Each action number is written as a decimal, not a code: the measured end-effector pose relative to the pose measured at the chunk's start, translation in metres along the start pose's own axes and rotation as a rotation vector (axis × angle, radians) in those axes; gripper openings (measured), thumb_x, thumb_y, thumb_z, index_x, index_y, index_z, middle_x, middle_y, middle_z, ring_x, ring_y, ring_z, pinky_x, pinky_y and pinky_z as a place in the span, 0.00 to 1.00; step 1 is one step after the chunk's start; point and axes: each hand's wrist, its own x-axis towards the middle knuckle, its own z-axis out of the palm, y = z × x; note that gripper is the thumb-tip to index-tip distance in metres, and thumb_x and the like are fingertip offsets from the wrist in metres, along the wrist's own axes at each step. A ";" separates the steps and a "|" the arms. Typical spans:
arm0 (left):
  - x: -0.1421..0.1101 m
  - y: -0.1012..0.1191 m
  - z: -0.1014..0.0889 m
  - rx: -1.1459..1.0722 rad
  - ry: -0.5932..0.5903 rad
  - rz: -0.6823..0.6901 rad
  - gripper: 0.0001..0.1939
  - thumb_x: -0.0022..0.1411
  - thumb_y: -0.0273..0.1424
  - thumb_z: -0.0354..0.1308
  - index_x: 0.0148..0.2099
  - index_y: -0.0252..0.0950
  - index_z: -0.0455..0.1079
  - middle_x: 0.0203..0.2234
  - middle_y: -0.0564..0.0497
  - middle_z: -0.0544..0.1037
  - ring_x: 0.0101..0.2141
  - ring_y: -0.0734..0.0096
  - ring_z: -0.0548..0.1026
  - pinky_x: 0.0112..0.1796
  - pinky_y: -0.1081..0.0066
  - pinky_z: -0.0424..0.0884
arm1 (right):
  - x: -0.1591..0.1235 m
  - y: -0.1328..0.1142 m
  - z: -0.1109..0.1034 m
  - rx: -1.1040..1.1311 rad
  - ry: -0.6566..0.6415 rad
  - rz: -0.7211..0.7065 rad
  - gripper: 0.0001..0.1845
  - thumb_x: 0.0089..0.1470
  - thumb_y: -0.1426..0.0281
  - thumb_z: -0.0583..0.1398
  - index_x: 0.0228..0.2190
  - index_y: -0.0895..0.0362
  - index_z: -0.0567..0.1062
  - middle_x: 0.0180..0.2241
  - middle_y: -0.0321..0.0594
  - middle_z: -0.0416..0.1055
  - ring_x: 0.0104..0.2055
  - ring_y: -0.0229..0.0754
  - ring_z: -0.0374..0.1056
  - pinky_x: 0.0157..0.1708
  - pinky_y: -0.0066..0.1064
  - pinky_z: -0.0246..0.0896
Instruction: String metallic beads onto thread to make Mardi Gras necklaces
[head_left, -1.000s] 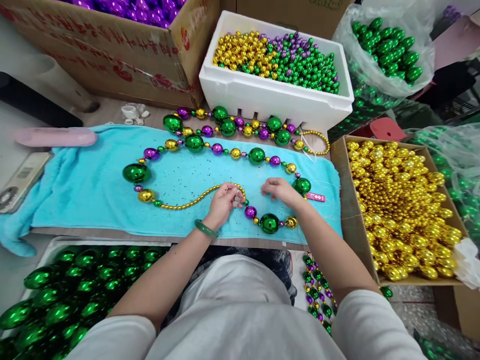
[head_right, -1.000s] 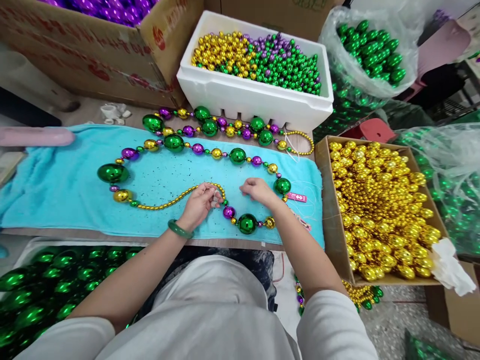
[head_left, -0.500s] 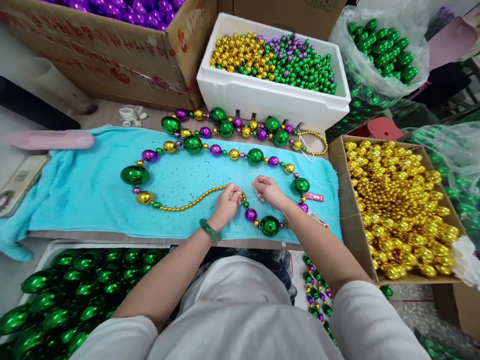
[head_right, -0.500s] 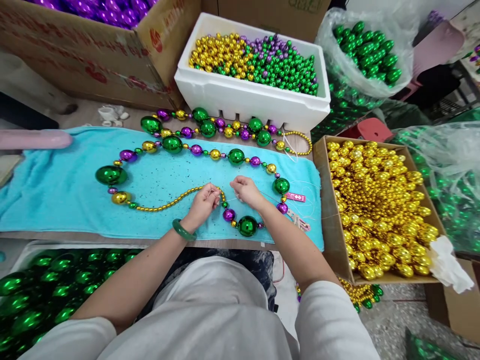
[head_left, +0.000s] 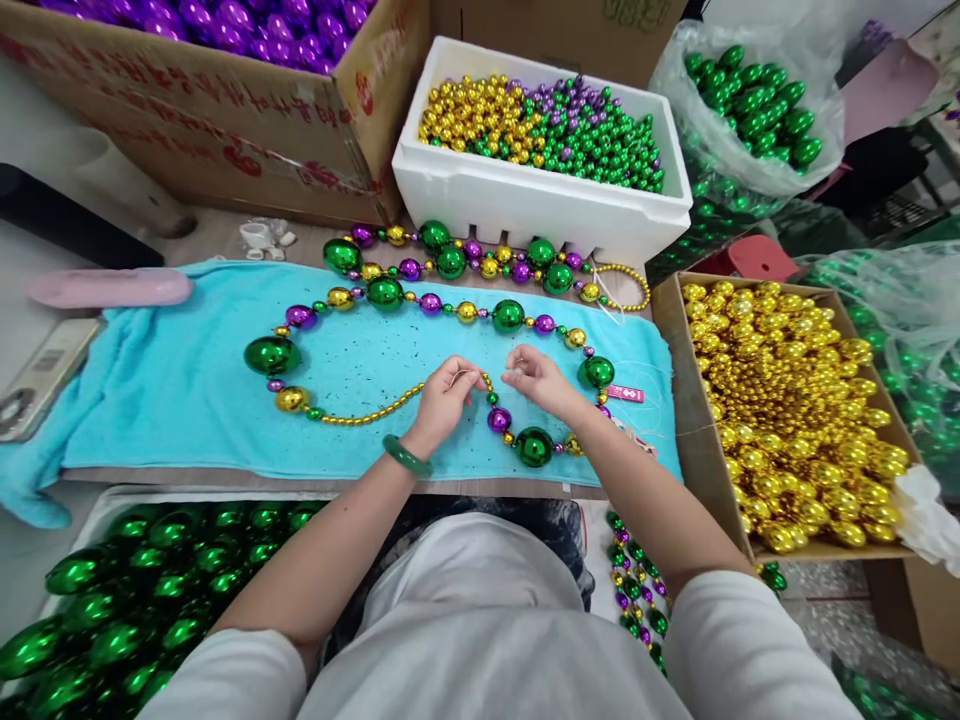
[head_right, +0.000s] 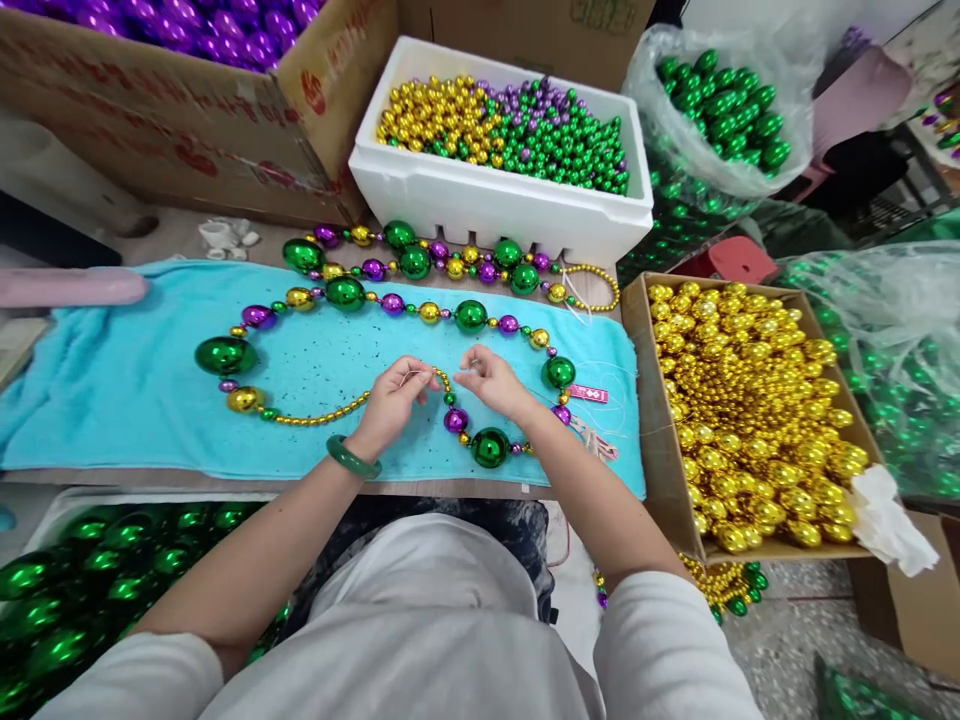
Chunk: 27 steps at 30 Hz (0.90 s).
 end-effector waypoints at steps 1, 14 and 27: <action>0.001 0.008 -0.002 0.034 0.009 0.070 0.05 0.59 0.33 0.56 0.33 0.38 0.69 0.29 0.51 0.75 0.34 0.69 0.73 0.33 0.72 0.67 | -0.001 -0.005 0.003 0.005 -0.042 -0.015 0.14 0.44 0.63 0.64 0.32 0.55 0.68 0.16 0.22 0.51 0.19 0.31 0.47 0.21 0.25 0.43; 0.001 0.065 -0.031 0.223 -0.291 0.354 0.16 0.56 0.39 0.64 0.45 0.37 0.77 0.43 0.45 0.80 0.46 0.59 0.76 0.49 0.63 0.70 | -0.020 -0.124 0.005 -0.194 -0.096 -0.365 0.21 0.55 0.55 0.58 0.23 0.59 0.72 0.22 0.34 0.63 0.27 0.34 0.59 0.29 0.27 0.53; -0.036 0.159 -0.067 0.401 -0.370 0.337 0.06 0.56 0.37 0.63 0.29 0.43 0.78 0.31 0.51 0.79 0.35 0.67 0.74 0.35 0.70 0.71 | -0.051 -0.217 0.018 -0.235 -0.166 -0.557 0.23 0.61 0.53 0.56 0.22 0.57 0.67 0.20 0.32 0.57 0.27 0.33 0.54 0.24 0.23 0.52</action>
